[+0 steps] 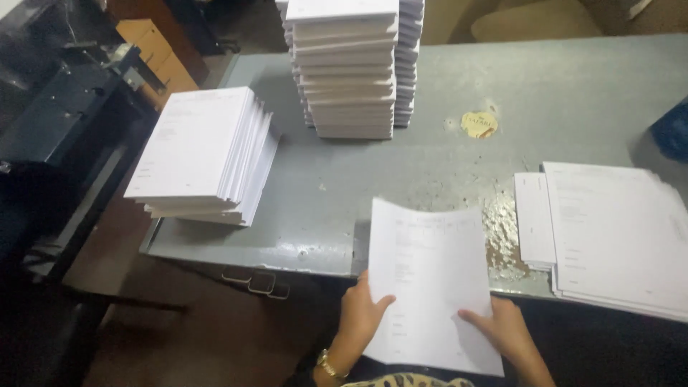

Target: Sorting and stacking printed documents and booklets on a workbench in a print shop.

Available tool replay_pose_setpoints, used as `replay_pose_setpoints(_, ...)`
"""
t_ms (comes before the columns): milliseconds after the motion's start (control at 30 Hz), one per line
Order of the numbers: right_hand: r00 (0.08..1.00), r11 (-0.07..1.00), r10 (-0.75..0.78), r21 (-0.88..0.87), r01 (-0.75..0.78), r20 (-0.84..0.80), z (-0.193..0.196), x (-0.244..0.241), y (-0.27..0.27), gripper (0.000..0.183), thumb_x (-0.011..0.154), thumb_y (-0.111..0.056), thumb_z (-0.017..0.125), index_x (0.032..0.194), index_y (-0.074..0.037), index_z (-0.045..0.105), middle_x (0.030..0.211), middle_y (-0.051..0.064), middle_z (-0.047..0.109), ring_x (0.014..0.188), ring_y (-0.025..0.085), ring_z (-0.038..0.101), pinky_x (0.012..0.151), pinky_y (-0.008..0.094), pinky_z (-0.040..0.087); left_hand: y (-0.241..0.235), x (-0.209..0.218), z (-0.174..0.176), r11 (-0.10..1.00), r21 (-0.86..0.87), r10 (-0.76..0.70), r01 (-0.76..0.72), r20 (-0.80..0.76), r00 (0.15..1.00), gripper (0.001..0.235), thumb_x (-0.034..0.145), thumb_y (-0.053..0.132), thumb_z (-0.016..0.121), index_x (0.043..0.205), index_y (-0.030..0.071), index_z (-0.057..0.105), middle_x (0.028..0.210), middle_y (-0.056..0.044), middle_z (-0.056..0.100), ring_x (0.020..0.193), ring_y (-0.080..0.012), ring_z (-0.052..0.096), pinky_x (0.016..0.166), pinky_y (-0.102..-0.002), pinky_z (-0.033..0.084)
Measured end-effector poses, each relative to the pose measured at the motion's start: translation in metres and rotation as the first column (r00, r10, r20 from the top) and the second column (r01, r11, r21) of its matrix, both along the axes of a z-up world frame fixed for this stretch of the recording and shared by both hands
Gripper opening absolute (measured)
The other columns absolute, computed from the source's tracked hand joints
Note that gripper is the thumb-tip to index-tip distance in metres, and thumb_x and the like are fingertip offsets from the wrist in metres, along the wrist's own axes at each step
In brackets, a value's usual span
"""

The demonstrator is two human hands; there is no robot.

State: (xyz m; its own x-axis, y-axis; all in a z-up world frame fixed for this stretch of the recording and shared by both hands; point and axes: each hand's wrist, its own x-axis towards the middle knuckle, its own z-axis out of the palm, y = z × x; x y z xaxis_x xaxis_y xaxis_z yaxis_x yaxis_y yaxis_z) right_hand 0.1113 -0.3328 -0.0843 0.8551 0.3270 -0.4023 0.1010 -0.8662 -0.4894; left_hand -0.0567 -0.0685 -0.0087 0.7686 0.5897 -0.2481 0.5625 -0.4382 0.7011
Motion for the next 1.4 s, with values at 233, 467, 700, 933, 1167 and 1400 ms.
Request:
replay_pose_setpoints(233, 0.833, 0.742, -0.275, 0.444, 0.502, -0.481, 0.061, -0.008, 0.022, 0.058, 0.070, 0.000, 0.083, 0.126, 0.009, 0.070, 0.119, 0.026, 0.075, 0.107, 0.035, 0.071, 0.096, 0.041, 0.052, 0.030, 0.015, 0.005, 0.965, -0.253, 0.078, -0.071, 0.019, 0.997, 0.079, 0.071, 0.027, 0.090, 0.138, 0.012, 0.052, 0.137, -0.007, 0.065, 0.127, -0.0248, 0.062, 0.105, -0.036, 0.053)
replay_pose_setpoints(467, 0.887, 0.825, -0.269, 0.385, 0.413, -0.375, 0.026, 0.033, 0.027, 0.057, 0.069, -0.021, 0.089, 0.115, 0.008, 0.073, 0.098, 0.027, 0.075, 0.084, 0.034, 0.070, 0.069, 0.042, 0.053, 0.053, 0.049, -0.002, 0.944, 0.303, -0.171, 0.132, 0.108, 0.979, 0.062, 0.080, 0.028, 0.081, 0.131, 0.002, 0.058, 0.124, -0.020, 0.067, 0.115, -0.0391, 0.064, 0.100, -0.047, 0.047)
replay_pose_setpoints(700, 0.967, 0.876, -0.181, 0.418, 0.242, -0.180, 0.063, 0.054, 0.071, 0.059, 0.075, -0.024, 0.080, 0.128, 0.000, 0.067, 0.117, 0.017, 0.070, 0.101, 0.029, 0.063, 0.085, 0.040, 0.047, 0.011, 0.103, 0.122, 0.203, 0.978, -0.947, -0.048, 0.209, 0.245, 0.009, 0.097, 0.003, 0.065, 0.103, 0.009, 0.066, 0.098, -0.009, 0.067, 0.084, -0.0234, 0.068, 0.094, -0.046, 0.058)
replay_pose_setpoints(933, 0.981, 0.903, -0.105, 0.397, 0.162, -0.161, 0.062, 0.056, 0.096, 0.057, 0.075, -0.024, 0.080, 0.126, -0.001, 0.068, 0.115, 0.017, 0.070, 0.099, 0.028, 0.063, 0.084, 0.040, 0.047, -0.046, 0.091, 0.138, 0.091, 0.976, -0.995, -0.198, 0.097, 0.020, 0.025, 0.096, 0.002, 0.052, 0.076, 0.011, 0.065, 0.079, -0.006, 0.061, 0.070, -0.0249, 0.062, 0.098, -0.049, 0.049)
replay_pose_setpoints(1167, 0.981, 0.925, -0.080, 0.353, 0.139, -0.177, 0.050, 0.047, 0.091, 0.055, 0.075, -0.023, 0.080, 0.125, -0.002, 0.068, 0.113, 0.016, 0.070, 0.096, 0.027, 0.063, 0.082, 0.039, 0.047, -0.060, 0.091, 0.129, 0.037, 0.987, -0.999, -0.157, 0.032, -0.037, 0.032, 0.097, 0.006, 0.048, 0.076, 0.001, 0.072, 0.080, -0.010, 0.058, 0.070, -0.0313, 0.061, 0.103, -0.062, 0.042)
replay_pose_setpoints(1400, 0.978, 0.911, -0.097, 0.379, 0.163, -0.185, 0.031, 0.054, 0.089, 0.053, 0.076, -0.023, 0.080, 0.123, -0.002, 0.069, 0.111, 0.016, 0.071, 0.094, 0.027, 0.064, 0.080, 0.039, 0.047, -0.050, 0.090, 0.126, 0.055, 0.978, -0.998, -0.202, 0.060, 0.017, 0.036, 0.099, 0.023, 0.048, 0.074, 0.007, 0.069, 0.075, -0.007, 0.062, 0.070, -0.0268, 0.068, 0.097, -0.053, 0.050)
